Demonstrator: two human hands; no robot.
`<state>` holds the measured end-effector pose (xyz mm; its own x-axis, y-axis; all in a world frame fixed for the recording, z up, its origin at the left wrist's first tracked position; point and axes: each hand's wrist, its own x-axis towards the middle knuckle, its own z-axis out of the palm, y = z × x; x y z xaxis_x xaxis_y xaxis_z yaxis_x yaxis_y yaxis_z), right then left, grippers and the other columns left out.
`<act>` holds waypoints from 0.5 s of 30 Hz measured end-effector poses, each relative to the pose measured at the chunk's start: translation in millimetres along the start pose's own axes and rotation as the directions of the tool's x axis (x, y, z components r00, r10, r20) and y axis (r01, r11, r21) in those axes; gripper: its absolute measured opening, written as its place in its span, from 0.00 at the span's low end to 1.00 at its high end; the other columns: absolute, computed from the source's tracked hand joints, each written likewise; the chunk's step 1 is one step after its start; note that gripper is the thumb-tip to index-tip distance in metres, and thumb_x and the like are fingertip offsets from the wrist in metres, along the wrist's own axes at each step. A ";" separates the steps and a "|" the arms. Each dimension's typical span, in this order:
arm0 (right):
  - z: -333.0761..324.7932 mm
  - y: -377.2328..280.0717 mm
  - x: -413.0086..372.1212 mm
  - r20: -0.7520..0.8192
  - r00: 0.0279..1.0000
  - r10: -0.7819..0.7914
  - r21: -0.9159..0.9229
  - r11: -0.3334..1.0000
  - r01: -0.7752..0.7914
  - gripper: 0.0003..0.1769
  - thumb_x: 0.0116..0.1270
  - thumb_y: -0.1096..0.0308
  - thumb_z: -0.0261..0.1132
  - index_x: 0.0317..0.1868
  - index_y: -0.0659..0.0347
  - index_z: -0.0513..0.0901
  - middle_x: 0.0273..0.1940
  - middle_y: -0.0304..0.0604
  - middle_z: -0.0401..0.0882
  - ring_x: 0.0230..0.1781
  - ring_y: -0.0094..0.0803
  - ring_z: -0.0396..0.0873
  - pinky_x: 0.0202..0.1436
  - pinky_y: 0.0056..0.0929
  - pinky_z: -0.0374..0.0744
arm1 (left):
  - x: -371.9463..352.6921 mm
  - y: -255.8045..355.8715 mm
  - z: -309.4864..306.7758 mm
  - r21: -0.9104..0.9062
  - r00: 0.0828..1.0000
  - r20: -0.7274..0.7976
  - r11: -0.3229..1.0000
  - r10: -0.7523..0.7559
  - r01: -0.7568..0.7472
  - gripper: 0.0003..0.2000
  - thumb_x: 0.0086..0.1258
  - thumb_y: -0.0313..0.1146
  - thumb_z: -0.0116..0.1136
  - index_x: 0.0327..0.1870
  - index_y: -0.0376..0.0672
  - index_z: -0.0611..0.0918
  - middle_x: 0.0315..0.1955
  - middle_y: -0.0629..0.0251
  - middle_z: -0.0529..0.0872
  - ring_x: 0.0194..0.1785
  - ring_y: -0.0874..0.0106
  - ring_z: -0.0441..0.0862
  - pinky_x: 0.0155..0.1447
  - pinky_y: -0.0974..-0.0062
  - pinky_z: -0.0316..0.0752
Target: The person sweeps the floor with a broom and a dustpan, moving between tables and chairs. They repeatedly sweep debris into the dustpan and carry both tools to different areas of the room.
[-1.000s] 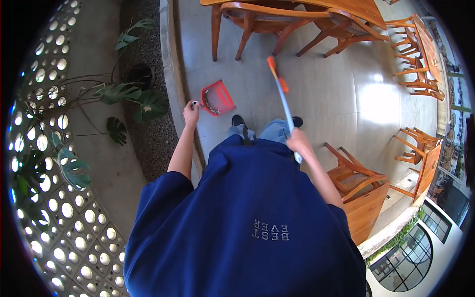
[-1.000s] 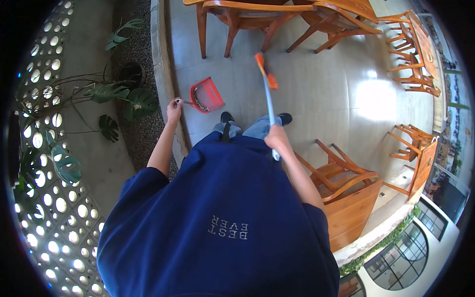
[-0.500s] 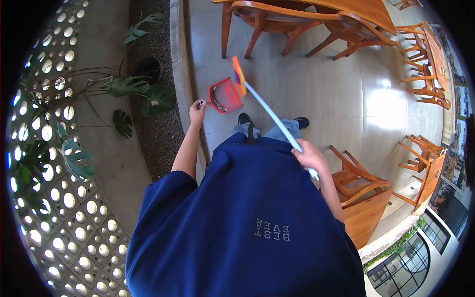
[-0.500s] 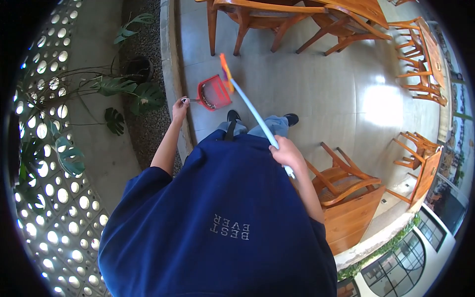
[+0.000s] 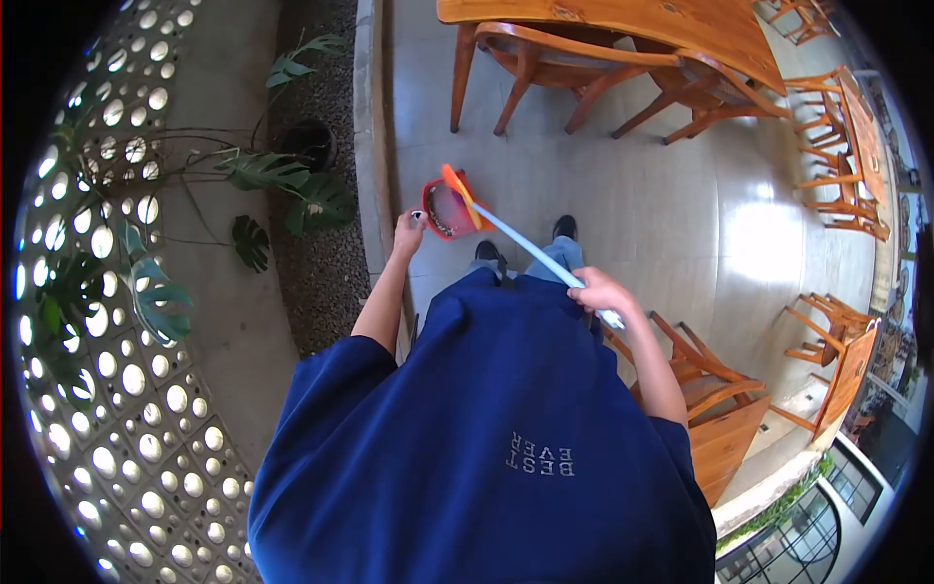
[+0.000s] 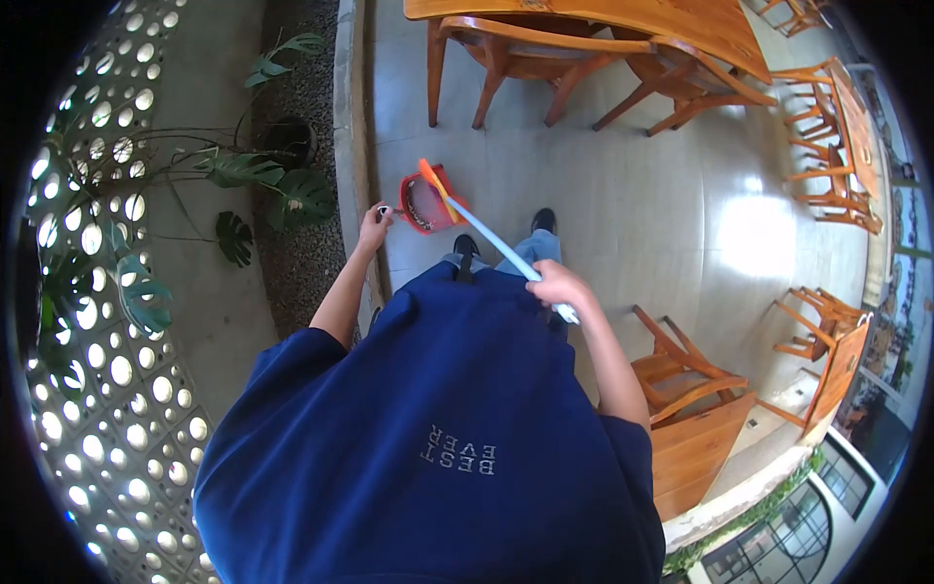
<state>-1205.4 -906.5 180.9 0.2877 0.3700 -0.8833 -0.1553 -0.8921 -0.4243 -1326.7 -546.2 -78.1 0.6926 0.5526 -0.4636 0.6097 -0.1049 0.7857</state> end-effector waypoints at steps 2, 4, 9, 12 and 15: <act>-2.4 -1.9 -17.2 0.000 0.999 -0.047 0.063 0.997 0.047 0.09 0.58 0.71 0.55 0.38 0.66 0.71 0.18 0.35 0.67 0.13 0.21 0.67 0.13 0.22 0.66 | -34.3 38.8 -5.4 0.132 0.997 -0.015 0.988 0.079 -0.076 0.25 0.54 0.48 0.59 0.47 0.38 0.74 0.47 0.50 0.71 0.52 0.57 0.69 0.55 0.68 0.64; -7.0 -15.8 -39.1 -0.015 0.999 -0.052 0.089 0.995 0.053 0.10 0.58 0.72 0.55 0.39 0.67 0.71 0.16 0.34 0.66 0.12 0.21 0.66 0.11 0.22 0.65 | -41.3 38.6 -6.1 0.279 0.986 0.010 0.946 0.168 -0.164 0.24 0.54 0.47 0.59 0.46 0.37 0.74 0.48 0.48 0.68 0.53 0.55 0.68 0.56 0.68 0.64; -15.3 -39.8 -34.3 -0.079 0.984 -0.161 0.065 0.984 0.167 0.06 0.58 0.72 0.53 0.35 0.65 0.70 0.16 0.33 0.65 0.10 0.19 0.63 0.09 0.20 0.62 | -45.4 44.2 -11.0 0.224 0.992 -0.095 0.973 0.081 -0.058 0.24 0.52 0.46 0.62 0.44 0.37 0.76 0.42 0.49 0.74 0.47 0.58 0.74 0.50 0.70 0.68; -29.3 -64.8 -22.5 -0.071 0.975 -0.208 0.151 0.964 0.217 0.04 0.58 0.72 0.53 0.33 0.64 0.69 0.16 0.31 0.64 0.10 0.17 0.62 0.09 0.18 0.62 | -51.1 33.9 -11.7 -0.026 0.969 -0.243 0.999 -0.047 0.042 0.24 0.52 0.47 0.62 0.44 0.38 0.77 0.37 0.51 0.79 0.43 0.62 0.77 0.49 0.71 0.69; -45.9 -105.0 -16.4 -0.081 0.975 -0.209 0.254 0.941 0.223 0.04 0.59 0.71 0.53 0.33 0.61 0.67 0.16 0.33 0.63 0.09 0.16 0.60 0.09 0.16 0.61 | -50.0 12.0 -18.6 0.020 0.969 -0.246 0.999 -0.022 0.028 0.24 0.51 0.47 0.63 0.46 0.41 0.77 0.40 0.54 0.80 0.48 0.67 0.76 0.55 0.74 0.66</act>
<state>-1150.4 -830.8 249.1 0.3893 0.5262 -0.7560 -0.3217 -0.6914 -0.6469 -1361.2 -559.6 -37.9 0.5629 0.7411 -0.3659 0.6365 -0.1063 0.7639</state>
